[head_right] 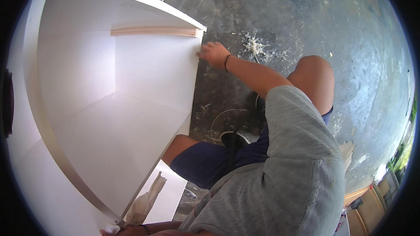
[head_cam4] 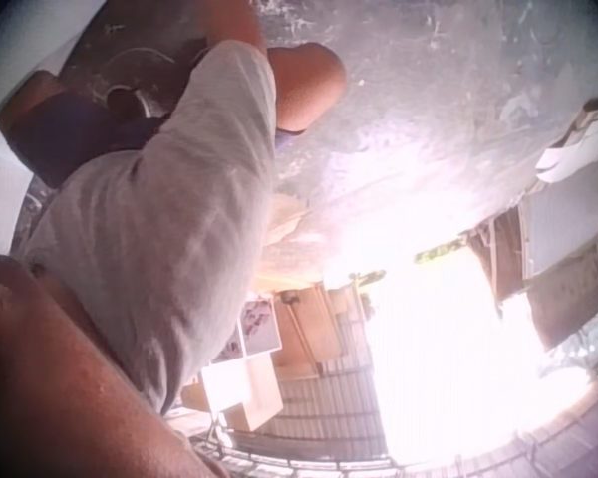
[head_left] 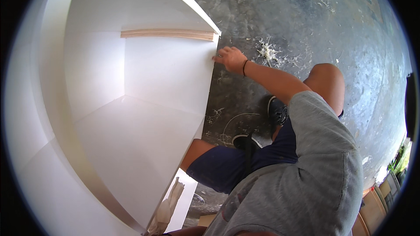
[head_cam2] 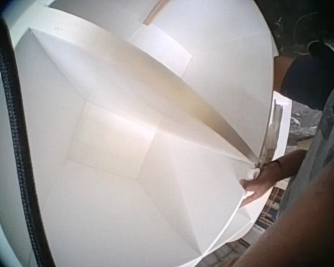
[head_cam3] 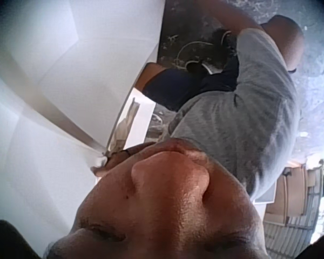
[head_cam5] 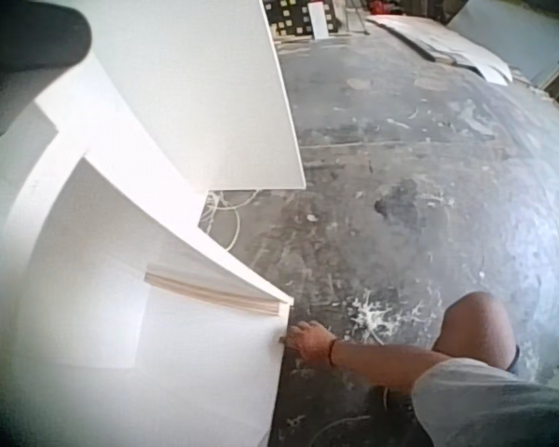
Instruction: The person wipes the surfaces and corners of a white shelving unit with a cloth, applies liquid from a bottle, and scrapes edges with a small metal tool.
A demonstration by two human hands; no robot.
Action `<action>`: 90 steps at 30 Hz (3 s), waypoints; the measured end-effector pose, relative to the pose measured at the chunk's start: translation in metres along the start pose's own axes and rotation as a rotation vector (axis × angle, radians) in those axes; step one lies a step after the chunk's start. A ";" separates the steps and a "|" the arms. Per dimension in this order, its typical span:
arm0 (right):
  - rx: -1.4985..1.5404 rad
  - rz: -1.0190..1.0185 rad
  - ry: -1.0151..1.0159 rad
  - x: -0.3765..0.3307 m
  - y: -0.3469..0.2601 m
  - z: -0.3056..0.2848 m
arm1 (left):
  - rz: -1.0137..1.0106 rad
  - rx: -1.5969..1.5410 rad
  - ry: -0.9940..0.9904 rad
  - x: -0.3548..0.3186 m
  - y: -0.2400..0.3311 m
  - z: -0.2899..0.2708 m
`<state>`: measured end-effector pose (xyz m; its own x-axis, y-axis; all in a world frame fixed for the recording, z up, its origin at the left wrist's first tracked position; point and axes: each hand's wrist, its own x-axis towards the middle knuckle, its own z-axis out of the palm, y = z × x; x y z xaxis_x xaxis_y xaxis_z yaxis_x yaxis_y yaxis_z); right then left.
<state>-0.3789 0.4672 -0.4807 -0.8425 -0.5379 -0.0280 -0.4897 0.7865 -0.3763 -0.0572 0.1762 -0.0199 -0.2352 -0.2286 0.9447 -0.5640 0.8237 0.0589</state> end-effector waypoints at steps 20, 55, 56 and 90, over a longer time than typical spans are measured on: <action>-0.034 0.126 0.021 0.013 0.008 -0.018 | -0.006 -0.021 -0.001 0.004 0.023 0.010; -0.016 -0.231 -0.064 -0.012 -0.023 0.013 | 0.003 -0.007 -0.024 0.011 0.055 0.013; -0.029 -0.163 -0.064 -0.009 -0.029 -0.001 | 0.003 -0.003 -0.022 0.012 0.055 0.013; 0.809 0.343 0.015 -0.084 -0.143 -0.037 | -0.457 -0.431 -0.174 0.002 0.107 0.012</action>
<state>-0.2465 0.4114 -0.3902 -0.9198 -0.3026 -0.2499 0.0956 0.4448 -0.8905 -0.1278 0.2580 -0.0152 -0.1921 -0.6560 0.7299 -0.2784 0.7496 0.6005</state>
